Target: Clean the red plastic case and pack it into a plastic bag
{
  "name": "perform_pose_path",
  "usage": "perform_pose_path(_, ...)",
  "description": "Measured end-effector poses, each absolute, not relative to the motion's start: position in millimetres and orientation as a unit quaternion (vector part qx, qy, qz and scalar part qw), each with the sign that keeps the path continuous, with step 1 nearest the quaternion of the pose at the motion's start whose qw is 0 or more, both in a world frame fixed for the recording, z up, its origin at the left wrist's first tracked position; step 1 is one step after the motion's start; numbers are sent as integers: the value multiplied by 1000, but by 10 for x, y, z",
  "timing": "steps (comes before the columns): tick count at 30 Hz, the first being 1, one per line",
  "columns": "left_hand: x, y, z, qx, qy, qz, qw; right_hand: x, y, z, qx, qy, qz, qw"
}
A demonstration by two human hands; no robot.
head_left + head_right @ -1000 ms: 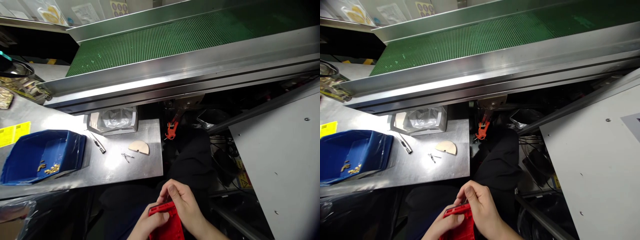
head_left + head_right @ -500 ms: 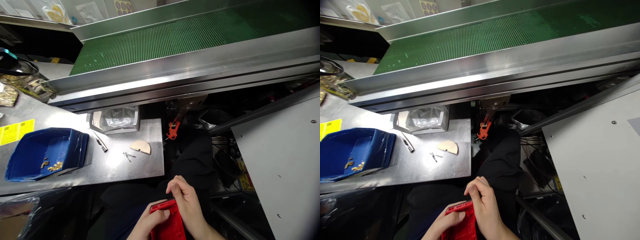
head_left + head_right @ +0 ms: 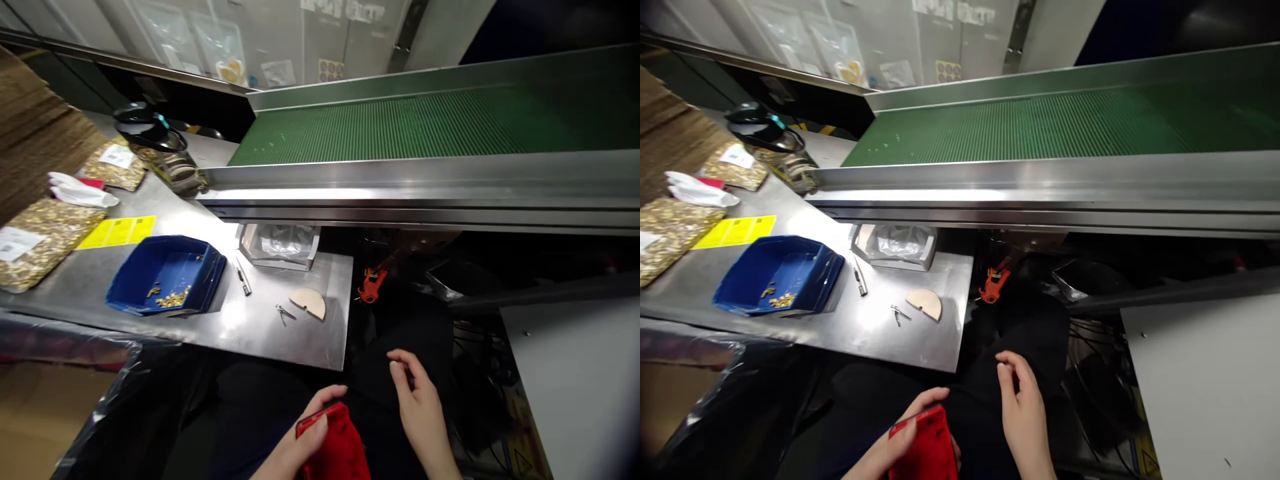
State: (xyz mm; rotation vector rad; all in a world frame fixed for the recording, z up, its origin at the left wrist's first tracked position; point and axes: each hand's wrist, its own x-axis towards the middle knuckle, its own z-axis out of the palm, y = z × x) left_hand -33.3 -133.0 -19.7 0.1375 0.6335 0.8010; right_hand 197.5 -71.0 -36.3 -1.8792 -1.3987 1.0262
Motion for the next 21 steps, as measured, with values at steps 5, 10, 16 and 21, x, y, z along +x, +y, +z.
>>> perform_pose_path(5,-369,-1373,-265,171,235,414,863,1358,-226,-297,-574,-700,385,181)
perform_pose_path(10,-477,-1461,-145,179,244,461,834,260,126,-292,-499,-789,343,106)
perform_pose_path(16,-791,-1771,99,106,278,502,812,-129,67,-465,-525,-782,334,33)
perform_pose_path(21,-841,-1872,37,61,274,507,815,218,22,-444,-507,-734,451,41)
